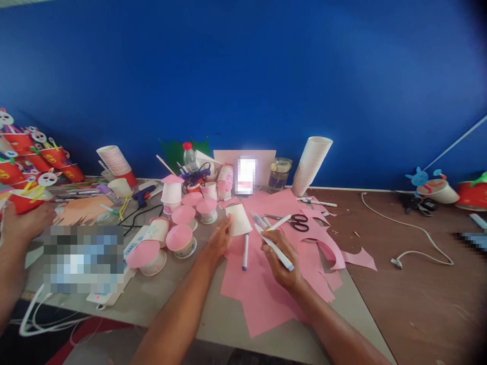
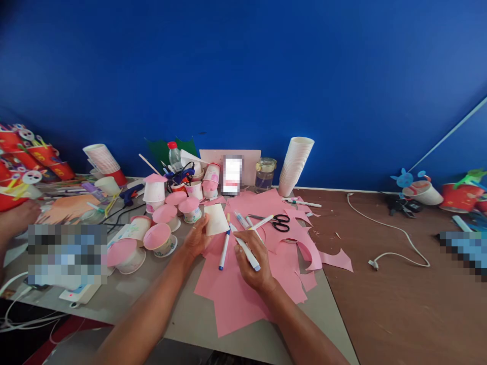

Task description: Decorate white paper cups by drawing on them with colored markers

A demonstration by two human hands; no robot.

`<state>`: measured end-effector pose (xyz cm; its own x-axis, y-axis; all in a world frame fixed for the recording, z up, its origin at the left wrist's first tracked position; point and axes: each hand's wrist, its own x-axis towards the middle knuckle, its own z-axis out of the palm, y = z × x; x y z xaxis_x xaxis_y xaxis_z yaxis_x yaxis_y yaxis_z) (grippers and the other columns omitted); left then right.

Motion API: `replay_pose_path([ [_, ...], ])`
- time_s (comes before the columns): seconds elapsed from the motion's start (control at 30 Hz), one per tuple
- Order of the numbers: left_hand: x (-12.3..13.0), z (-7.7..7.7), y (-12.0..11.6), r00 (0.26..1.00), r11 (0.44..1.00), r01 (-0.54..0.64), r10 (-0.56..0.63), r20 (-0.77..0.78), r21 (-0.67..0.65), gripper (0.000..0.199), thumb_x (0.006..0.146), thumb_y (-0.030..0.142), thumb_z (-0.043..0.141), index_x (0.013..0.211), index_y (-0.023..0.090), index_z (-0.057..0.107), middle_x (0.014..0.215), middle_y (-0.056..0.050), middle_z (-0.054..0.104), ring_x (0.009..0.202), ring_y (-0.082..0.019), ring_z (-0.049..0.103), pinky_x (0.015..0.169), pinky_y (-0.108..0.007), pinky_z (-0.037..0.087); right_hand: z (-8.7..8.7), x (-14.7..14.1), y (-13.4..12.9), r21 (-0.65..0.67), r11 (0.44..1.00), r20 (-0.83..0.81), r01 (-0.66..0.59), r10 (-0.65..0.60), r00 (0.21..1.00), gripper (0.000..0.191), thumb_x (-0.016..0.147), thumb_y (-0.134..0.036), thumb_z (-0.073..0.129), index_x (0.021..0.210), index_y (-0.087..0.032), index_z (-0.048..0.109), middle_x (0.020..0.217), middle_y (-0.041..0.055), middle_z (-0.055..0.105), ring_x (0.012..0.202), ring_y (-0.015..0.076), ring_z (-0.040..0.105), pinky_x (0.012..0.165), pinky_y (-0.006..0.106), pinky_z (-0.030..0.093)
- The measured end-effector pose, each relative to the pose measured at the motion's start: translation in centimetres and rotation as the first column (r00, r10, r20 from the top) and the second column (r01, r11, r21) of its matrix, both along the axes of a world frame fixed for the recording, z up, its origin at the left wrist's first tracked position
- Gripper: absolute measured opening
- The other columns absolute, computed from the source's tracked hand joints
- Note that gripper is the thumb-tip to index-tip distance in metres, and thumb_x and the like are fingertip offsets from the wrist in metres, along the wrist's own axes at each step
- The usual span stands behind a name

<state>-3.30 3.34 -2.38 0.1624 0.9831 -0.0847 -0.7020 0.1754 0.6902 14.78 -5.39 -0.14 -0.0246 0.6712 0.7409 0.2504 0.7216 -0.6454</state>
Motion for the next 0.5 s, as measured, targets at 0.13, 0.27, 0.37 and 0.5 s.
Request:
replay_pose_path([
  [0.13, 0.4, 0.6, -0.6, 0.999, 0.999, -0.028, 0.029, -0.04, 0.03, 0.029, 0.066, 0.026, 0.087, 0.088, 0.016, 0.071, 0.077, 0.002, 0.072, 0.077, -0.013, 0.068, 0.079, -0.023, 0.052, 0.3, 0.1, -0.1, -0.009, 1.0, 0.008, -0.025, 0.025, 1.0, 0.026, 0.095, -0.017, 0.05, 0.116, -0.025, 0.062, 0.091, 0.0058, 0.064, 0.079, 0.0198, 0.062, 0.07, 0.035, 0.051],
  [0.27, 0.6, 1.5, -1.1, 0.994, 0.998, 0.014, -0.007, -0.111, 0.058, 0.033, 0.065, 0.03, 0.087, 0.09, 0.015, 0.071, 0.075, 0.0, 0.071, 0.082, -0.017, 0.069, 0.08, -0.027, 0.052, 0.5, 0.1, -0.1, -0.011, 0.998, 0.016, -0.065, 0.065, 0.998, 0.024, 0.095, -0.017, 0.05, 0.114, -0.025, 0.063, 0.09, 0.0058, 0.065, 0.078, 0.0198, 0.063, 0.069, 0.035, 0.051],
  [0.37, 0.7, 1.9, -1.2, 0.989, 0.997, 0.043, -0.033, -0.143, 0.067, 0.042, 0.065, 0.032, 0.087, 0.1, 0.016, 0.071, 0.077, -0.002, 0.073, 0.091, -0.022, 0.069, 0.083, -0.03, 0.052, 0.7, 0.0, 0.0, 0.003, 0.997, 0.014, -0.077, 0.077, 0.997, 0.025, 0.094, -0.016, 0.051, 0.114, -0.025, 0.063, 0.09, 0.0058, 0.066, 0.079, 0.0198, 0.063, 0.069, 0.035, 0.051],
  [0.5, 0.7, 1.9, -1.3, 0.985, 0.996, 0.05, -0.037, -0.169, 0.071, 0.051, 0.063, 0.037, 0.088, 0.107, 0.017, 0.071, 0.082, -0.004, 0.074, 0.087, -0.021, 0.069, 0.077, -0.03, 0.053, 0.8, -0.1, 0.1, 0.012, 0.996, 0.018, -0.085, 0.085, 0.996, 0.026, 0.093, -0.015, 0.052, 0.115, -0.025, 0.063, 0.091, 0.0055, 0.067, 0.079, 0.0192, 0.063, 0.068, 0.034, 0.052],
])
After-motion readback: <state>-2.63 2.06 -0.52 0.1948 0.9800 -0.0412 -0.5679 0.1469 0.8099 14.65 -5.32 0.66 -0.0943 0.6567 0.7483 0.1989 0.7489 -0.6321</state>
